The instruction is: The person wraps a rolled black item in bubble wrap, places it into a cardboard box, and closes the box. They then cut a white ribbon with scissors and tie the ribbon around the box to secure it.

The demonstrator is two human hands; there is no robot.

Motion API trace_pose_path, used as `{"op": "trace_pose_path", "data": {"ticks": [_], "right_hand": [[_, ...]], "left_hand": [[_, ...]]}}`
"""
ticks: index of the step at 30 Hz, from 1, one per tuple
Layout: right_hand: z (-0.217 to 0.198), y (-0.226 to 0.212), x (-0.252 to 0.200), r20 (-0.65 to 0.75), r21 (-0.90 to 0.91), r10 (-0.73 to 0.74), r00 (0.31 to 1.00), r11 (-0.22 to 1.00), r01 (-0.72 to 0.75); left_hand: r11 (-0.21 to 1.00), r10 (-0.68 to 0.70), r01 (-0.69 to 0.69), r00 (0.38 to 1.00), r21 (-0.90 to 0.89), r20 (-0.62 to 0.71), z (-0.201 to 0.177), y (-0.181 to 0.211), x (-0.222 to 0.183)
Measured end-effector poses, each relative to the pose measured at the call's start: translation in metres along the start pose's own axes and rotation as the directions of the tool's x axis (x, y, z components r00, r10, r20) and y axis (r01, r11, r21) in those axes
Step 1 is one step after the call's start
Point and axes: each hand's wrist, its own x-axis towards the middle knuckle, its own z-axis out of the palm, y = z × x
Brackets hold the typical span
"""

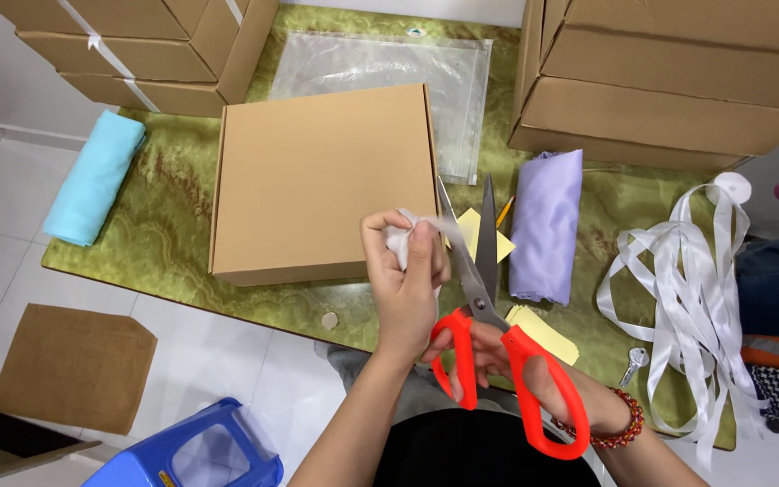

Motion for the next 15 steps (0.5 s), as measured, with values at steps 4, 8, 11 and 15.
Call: {"op": "trace_pose_path", "data": {"ticks": [4, 8, 11, 15], "right_hand": [[0.001, 0.007, -0.002, 0.004, -0.022, -0.058, 0.998, 0.998, 0.058], [-0.003, 0.012, -0.008, 0.01, 0.035, -0.031, 0.999, 0.999, 0.031], [-0.009, 0.014, -0.009, 0.009, 0.027, -0.028, 1.0, 0.999, 0.027], [-0.011, 0.008, -0.004, -0.015, 0.016, -0.02, 1.0, 1.0, 0.021]], "left_hand": [[0.999, 0.001, -0.002, 1.0, -0.054, -0.014, 0.0, -0.002, -0.001], [0.997, -0.027, 0.027, 1.0, -0.066, 0.004, -0.005, 0.001, -0.001], [0.997, -0.056, 0.057, 0.998, -0.056, 0.031, -0.011, 0.0, -0.001], [0.993, -0.086, 0.092, 0.992, -0.069, 0.088, -0.016, 0.004, 0.002]]}}
